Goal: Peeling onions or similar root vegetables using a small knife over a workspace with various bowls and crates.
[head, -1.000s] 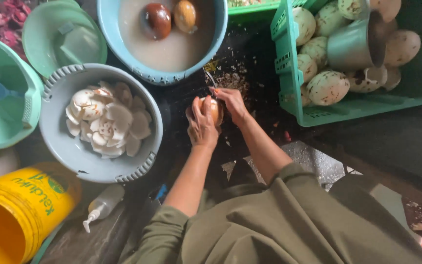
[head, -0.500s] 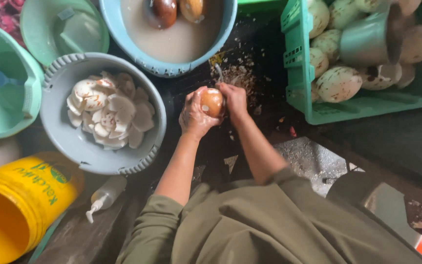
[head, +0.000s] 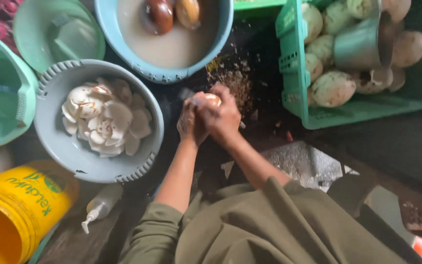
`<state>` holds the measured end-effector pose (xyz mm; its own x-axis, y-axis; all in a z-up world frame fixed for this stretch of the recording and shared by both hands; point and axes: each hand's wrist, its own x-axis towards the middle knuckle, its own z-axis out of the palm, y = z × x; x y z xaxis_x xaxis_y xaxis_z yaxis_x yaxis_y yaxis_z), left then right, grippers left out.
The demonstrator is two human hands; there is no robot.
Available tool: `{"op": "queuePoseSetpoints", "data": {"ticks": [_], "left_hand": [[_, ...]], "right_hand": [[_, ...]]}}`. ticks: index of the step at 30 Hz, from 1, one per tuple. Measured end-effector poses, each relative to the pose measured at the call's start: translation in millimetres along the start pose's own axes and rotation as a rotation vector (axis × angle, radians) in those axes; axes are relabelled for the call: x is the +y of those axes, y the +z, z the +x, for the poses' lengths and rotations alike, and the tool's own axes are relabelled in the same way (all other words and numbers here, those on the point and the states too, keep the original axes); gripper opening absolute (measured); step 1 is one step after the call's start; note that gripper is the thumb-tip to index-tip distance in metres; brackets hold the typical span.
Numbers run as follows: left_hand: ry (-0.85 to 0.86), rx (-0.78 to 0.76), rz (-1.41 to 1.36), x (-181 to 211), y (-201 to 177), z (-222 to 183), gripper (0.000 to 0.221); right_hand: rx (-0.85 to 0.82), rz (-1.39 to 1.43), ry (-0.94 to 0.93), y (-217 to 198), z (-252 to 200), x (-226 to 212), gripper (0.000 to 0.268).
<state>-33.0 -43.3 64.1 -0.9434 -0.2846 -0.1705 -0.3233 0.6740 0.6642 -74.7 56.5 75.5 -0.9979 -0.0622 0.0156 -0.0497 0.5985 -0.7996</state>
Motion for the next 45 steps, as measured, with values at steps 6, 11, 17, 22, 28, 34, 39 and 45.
{"op": "queuePoseSetpoints", "data": {"ticks": [6, 11, 17, 22, 28, 34, 39, 45], "left_hand": [[-0.069, -0.077, -0.066, -48, 43, -8, 0.114], [-0.013, 0.031, 0.236, -25, 50, -28, 0.102], [-0.14, -0.14, 0.029, -72, 63, -2, 0.087], [-0.152, -0.09, -0.02, -31, 30, -6, 0.08], [-0.39, -0.091, -0.21, -6, 18, -1, 0.055], [-0.097, 0.049, 0.06, -27, 45, -28, 0.091], [-0.108, 0.057, 0.043, -29, 43, -27, 0.106], [-0.178, -0.091, 0.003, -40, 44, -9, 0.083]], "right_hand": [[-0.267, 0.147, 0.521, 41, 21, 119, 0.03], [-0.074, 0.697, 0.597, 33, -3, 122, 0.021], [0.16, 0.001, -0.456, 6, -45, 37, 0.008], [0.15, 0.433, 0.042, 43, -11, 82, 0.012], [0.149, -0.02, -0.356, 11, -22, 20, 0.01], [-0.064, 0.586, 0.521, 54, -1, 126, 0.02], [0.015, 0.688, 0.622, 35, -22, 125, 0.021], [0.098, -0.131, -0.573, 13, -32, 58, 0.026]]}}
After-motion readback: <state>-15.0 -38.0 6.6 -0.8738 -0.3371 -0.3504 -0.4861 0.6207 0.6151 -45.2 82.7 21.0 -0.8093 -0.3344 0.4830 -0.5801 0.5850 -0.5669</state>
